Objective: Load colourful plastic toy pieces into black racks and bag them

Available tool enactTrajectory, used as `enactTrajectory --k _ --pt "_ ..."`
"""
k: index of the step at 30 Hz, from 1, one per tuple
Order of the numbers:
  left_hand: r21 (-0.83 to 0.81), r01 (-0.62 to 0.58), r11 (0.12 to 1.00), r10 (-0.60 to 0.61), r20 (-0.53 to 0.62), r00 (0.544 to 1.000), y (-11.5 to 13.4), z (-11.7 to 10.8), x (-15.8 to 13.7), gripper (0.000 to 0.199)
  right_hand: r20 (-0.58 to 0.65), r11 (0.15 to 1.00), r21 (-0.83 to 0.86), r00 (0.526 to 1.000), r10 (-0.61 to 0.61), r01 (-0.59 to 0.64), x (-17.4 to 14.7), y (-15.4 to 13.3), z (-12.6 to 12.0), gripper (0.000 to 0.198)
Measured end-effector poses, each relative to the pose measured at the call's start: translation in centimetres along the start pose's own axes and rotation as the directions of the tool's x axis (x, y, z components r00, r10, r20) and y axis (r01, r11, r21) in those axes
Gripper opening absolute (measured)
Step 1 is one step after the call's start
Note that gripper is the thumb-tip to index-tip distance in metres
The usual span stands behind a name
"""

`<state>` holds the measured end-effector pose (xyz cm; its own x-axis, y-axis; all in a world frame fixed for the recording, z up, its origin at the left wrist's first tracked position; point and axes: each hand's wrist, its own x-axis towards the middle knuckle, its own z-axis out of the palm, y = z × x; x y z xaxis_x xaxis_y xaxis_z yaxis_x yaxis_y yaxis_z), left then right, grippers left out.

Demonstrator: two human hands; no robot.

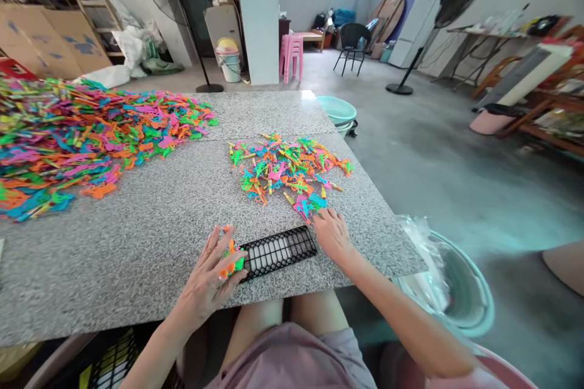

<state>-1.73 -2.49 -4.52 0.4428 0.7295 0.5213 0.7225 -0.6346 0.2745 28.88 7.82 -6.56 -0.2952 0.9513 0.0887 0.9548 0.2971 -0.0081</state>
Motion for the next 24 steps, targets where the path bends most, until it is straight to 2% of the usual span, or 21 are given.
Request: enactTrajectory --k 2,3,4,7,10,12,13,14,15,16,18,19,20,21,24 --pt "0.021 0.001 1.0 -0.002 0.04 0.999 -0.2 -0.4 -0.1 0.035 -0.006 0.994 -0.013 0.994 -0.111 0.111 2.3 -1.1 -0.6 0.027" --pt "0.037 0.001 0.999 -0.003 0.06 0.998 -0.3 -0.6 -0.2 0.034 -0.008 0.977 -0.01 0.977 -0.211 0.211 3.8 -1.7 -0.8 0.026" --pt "0.055 0.001 0.999 -0.005 0.076 0.997 -0.3 -0.8 -0.2 0.033 -0.005 0.942 -0.006 0.942 -0.336 0.336 5.4 -2.3 -1.0 0.026" --pt "0.105 0.005 0.994 -0.017 0.112 0.994 -0.1 -1.1 -0.3 0.033 0.044 0.753 0.01 0.752 -0.658 0.658 9.9 -2.9 -0.7 0.023" --pt "0.132 0.024 0.991 -0.04 0.121 0.992 0.2 -1.0 -0.4 0.033 0.132 0.598 0.083 0.586 -0.799 0.797 12.4 -1.7 -0.2 0.022" --pt "0.133 0.039 0.99 -0.055 0.115 0.992 0.4 -1.0 -0.4 0.032 0.141 0.535 0.151 0.517 -0.844 0.831 12.8 -0.1 -0.5 0.022" --pt "0.128 0.045 0.991 -0.059 0.112 0.992 0.4 -0.9 -0.4 0.032 0.112 0.526 0.187 0.514 -0.851 0.83 12.8 0.7 -0.9 0.022" --pt "0.118 0.049 0.992 -0.062 0.11 0.992 0.5 -0.9 -0.4 0.032 0.06 0.541 0.224 0.543 -0.838 0.81 12.5 1.3 -1.4 0.021" --pt "0.106 0.051 0.993 -0.063 0.108 0.992 0.6 -0.9 -0.4 0.031 -0.008 0.581 0.267 0.605 -0.796 0.769 12.1 1.7 -1.9 0.021" --pt "0.095 0.052 0.994 -0.062 0.106 0.992 0.6 -1.0 -0.4 0.031 -0.082 0.634 0.323 0.689 -0.72 0.702 11.4 1.6 -2.4 0.02" --pt "0.078 0.053 0.996 -0.061 0.105 0.993 0.6 -1.0 -0.3 0.032 -0.198 0.716 0.493 0.865 -0.461 0.495 9.5 0.0 -2.8 0.018" --pt "0.072 0.054 0.996 -0.062 0.105 0.993 0.6 -1.0 -0.2 0.032 -0.214 0.703 0.598 0.922 -0.323 0.385 8.3 -1.4 -2.6 0.017" --pt "0.068 0.056 0.996 -0.063 0.105 0.993 0.6 -1.0 -0.2 0.032 -0.2 0.649 0.705 0.958 -0.205 0.286 7.1 -3.2 -2.1 0.017" --pt "0.069 0.057 0.996 -0.064 0.105 0.992 0.6 -1.0 -0.2 0.032 -0.161 0.566 0.797 0.977 -0.138 0.211 5.8 -5.1 -1.5 0.015" --pt "0.079 0.061 0.995 -0.07 0.109 0.992 0.4 -1.0 -0.4 0.034 -0.028 0.325 0.94 0.976 -0.216 0.099 3.0 -10.0 0.8 0.011"
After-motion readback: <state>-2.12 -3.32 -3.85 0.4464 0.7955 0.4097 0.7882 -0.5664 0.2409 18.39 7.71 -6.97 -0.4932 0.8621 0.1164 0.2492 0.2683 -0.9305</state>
